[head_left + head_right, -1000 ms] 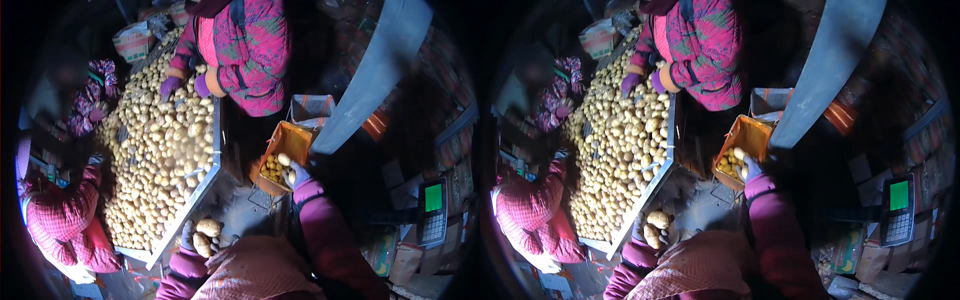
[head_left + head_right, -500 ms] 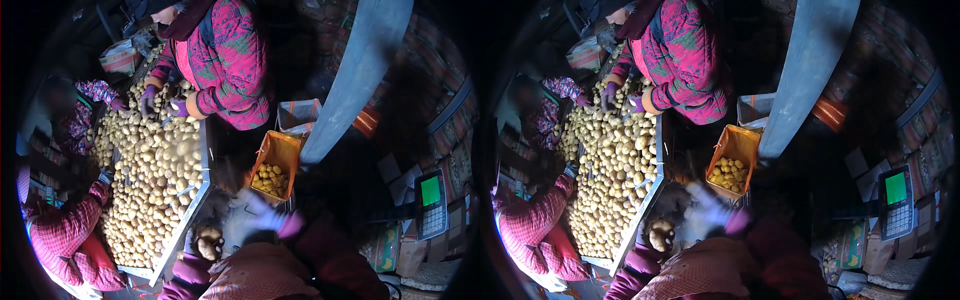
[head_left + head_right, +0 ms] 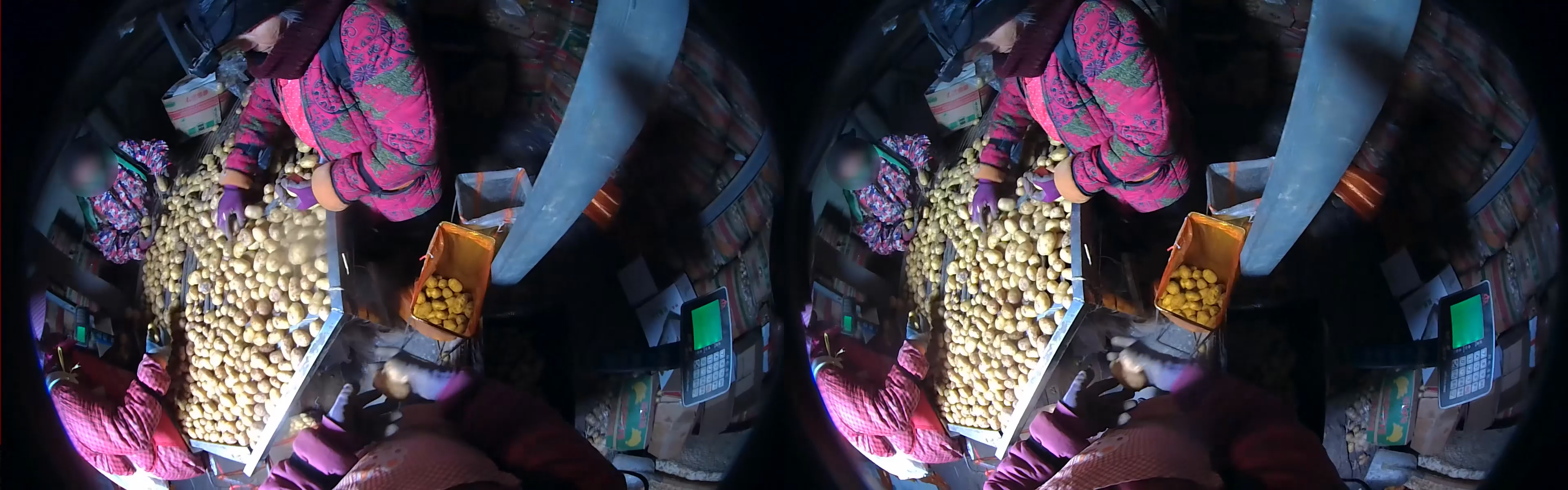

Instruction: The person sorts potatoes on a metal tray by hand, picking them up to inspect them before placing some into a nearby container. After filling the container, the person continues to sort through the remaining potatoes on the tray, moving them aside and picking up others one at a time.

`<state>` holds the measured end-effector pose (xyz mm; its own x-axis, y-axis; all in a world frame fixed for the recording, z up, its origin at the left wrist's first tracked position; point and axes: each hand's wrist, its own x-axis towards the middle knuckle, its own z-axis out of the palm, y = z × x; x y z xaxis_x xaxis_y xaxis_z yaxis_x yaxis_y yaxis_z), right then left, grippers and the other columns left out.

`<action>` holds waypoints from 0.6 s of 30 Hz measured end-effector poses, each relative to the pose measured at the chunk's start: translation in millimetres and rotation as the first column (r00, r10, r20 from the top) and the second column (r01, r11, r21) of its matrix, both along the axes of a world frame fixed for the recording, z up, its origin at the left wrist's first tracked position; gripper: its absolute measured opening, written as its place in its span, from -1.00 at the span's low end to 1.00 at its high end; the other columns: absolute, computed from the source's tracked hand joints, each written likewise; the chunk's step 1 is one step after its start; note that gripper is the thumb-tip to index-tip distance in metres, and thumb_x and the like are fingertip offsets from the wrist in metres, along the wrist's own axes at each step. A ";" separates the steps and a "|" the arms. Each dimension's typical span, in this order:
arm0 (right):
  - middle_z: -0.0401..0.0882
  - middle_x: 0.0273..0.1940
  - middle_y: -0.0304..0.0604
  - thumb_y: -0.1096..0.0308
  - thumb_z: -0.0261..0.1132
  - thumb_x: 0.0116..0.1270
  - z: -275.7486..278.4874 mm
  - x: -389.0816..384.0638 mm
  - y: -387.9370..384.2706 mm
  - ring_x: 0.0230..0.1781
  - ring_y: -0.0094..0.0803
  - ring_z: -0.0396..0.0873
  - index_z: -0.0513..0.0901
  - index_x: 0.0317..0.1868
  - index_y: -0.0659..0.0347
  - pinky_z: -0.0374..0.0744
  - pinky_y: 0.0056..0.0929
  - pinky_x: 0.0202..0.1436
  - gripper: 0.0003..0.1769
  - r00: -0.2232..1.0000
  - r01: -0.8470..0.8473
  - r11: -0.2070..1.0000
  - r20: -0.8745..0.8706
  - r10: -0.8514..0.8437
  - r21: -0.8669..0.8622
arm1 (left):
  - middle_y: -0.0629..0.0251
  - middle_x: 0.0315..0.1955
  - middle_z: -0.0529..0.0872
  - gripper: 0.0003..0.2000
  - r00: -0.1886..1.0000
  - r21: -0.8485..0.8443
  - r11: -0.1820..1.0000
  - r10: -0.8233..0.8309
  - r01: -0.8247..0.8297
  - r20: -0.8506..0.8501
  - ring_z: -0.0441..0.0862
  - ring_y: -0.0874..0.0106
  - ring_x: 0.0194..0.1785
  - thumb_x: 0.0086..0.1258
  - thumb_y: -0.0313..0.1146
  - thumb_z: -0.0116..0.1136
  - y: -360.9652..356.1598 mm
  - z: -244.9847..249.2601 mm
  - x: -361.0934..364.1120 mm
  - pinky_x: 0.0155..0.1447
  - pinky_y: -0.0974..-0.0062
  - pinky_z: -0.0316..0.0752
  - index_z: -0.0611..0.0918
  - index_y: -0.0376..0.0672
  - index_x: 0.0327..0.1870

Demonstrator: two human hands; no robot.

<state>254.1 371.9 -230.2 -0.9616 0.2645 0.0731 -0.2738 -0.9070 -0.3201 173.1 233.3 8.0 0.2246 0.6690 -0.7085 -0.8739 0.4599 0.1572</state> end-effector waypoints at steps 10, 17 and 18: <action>0.43 0.13 -0.15 -0.15 0.32 0.28 196.8 77.5 256.9 0.17 -0.18 0.46 0.40 0.20 0.02 0.45 -0.09 0.29 -0.37 0.500 0.767 0.637 0.552 -0.668 0.075 | 0.03 0.06 0.64 -0.46 0.946 -0.154 0.950 0.233 -0.271 -0.228 0.61 0.02 -0.01 0.44 0.15 -0.02 -11.3 10.2 -11.7 0.05 0.01 0.52 0.46 -0.06 0.23; 0.47 0.20 -0.06 -0.02 0.15 0.44 135.2 94.0 242.5 0.08 -0.15 0.55 0.35 0.30 0.04 0.49 -0.12 0.23 -0.47 0.586 0.580 0.808 0.638 -0.500 0.102 | 0.04 0.09 0.62 -0.46 0.948 -0.041 0.954 0.288 -0.296 -0.137 0.61 -0.01 0.01 0.42 0.15 0.02 -29.0 -14.2 -33.6 0.09 -0.03 0.51 0.47 -0.04 0.24; 0.47 0.20 -0.06 -0.02 0.15 0.44 137.6 98.8 230.5 0.08 -0.15 0.55 0.35 0.30 0.04 0.49 -0.12 0.23 -0.47 0.584 0.577 0.810 0.641 -0.498 0.105 | 0.04 0.09 0.62 -0.46 0.948 -0.043 0.953 0.291 -0.298 -0.132 0.61 -0.01 0.01 0.42 0.15 0.02 -28.9 -15.3 -36.2 0.09 -0.03 0.51 0.47 -0.04 0.24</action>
<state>352.9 602.4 -92.6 -0.4504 0.7160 -0.5334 -0.5000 -0.6972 -0.5138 136.9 204.5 -7.3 -0.0670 0.6466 -0.7599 -0.9477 0.1970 0.2512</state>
